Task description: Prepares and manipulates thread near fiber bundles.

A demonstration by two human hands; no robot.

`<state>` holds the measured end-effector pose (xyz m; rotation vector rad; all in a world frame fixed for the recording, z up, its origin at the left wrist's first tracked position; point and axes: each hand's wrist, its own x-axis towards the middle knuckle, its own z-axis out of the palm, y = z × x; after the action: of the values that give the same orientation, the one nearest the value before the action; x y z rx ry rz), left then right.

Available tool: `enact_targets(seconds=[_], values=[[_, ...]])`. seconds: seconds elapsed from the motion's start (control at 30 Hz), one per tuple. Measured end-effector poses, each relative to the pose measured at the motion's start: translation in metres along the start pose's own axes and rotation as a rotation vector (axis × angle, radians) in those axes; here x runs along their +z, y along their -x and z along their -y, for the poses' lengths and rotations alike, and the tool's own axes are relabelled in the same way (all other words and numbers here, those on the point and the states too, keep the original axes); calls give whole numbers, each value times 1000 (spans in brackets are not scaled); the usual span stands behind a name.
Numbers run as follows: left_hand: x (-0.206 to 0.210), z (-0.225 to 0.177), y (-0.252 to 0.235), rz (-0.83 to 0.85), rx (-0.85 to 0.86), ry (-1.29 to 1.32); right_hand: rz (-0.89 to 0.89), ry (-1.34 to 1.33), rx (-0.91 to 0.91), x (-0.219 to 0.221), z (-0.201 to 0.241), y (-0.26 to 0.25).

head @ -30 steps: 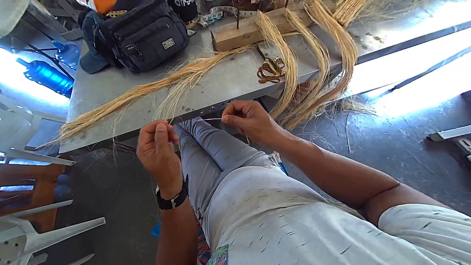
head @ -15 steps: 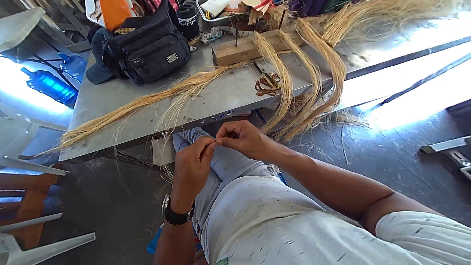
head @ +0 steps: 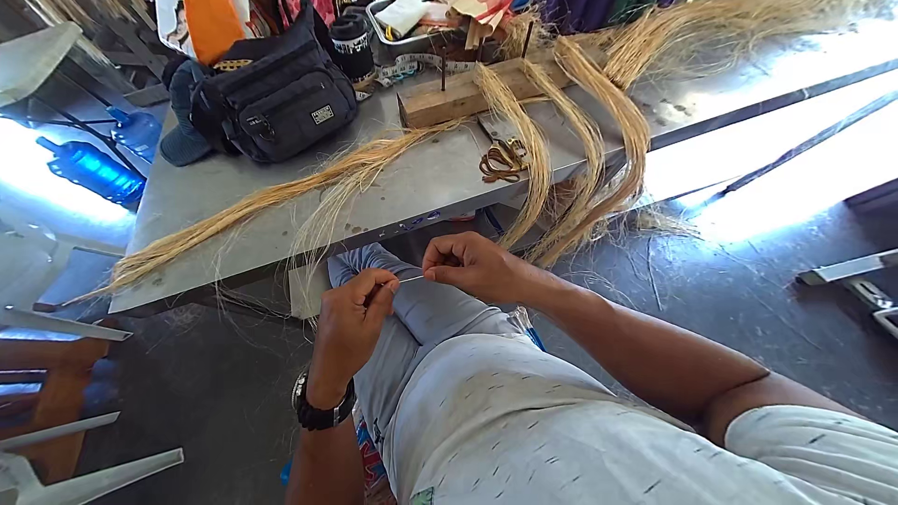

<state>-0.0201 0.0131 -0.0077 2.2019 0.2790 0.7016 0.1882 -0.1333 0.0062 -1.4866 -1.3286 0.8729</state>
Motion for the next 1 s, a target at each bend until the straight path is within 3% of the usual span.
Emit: enact_targets(seconds=[0.3,0.43,0.53,0.73,1.0], values=[[-29,9,8,-59,-14,-20,-116,70,-11,-18,4,2],[-54,12,12,-315,-53,-103,-211,119,52,-22,8,3],[-58,0,10,-457,17,-159,-237,162,63,-16,10,0],[-10,-29,-8,18,87,-431,-106,152,9,11,21,-10],[14,-17,-6,19,94,-371,-23,8,79,9,16,-10]])
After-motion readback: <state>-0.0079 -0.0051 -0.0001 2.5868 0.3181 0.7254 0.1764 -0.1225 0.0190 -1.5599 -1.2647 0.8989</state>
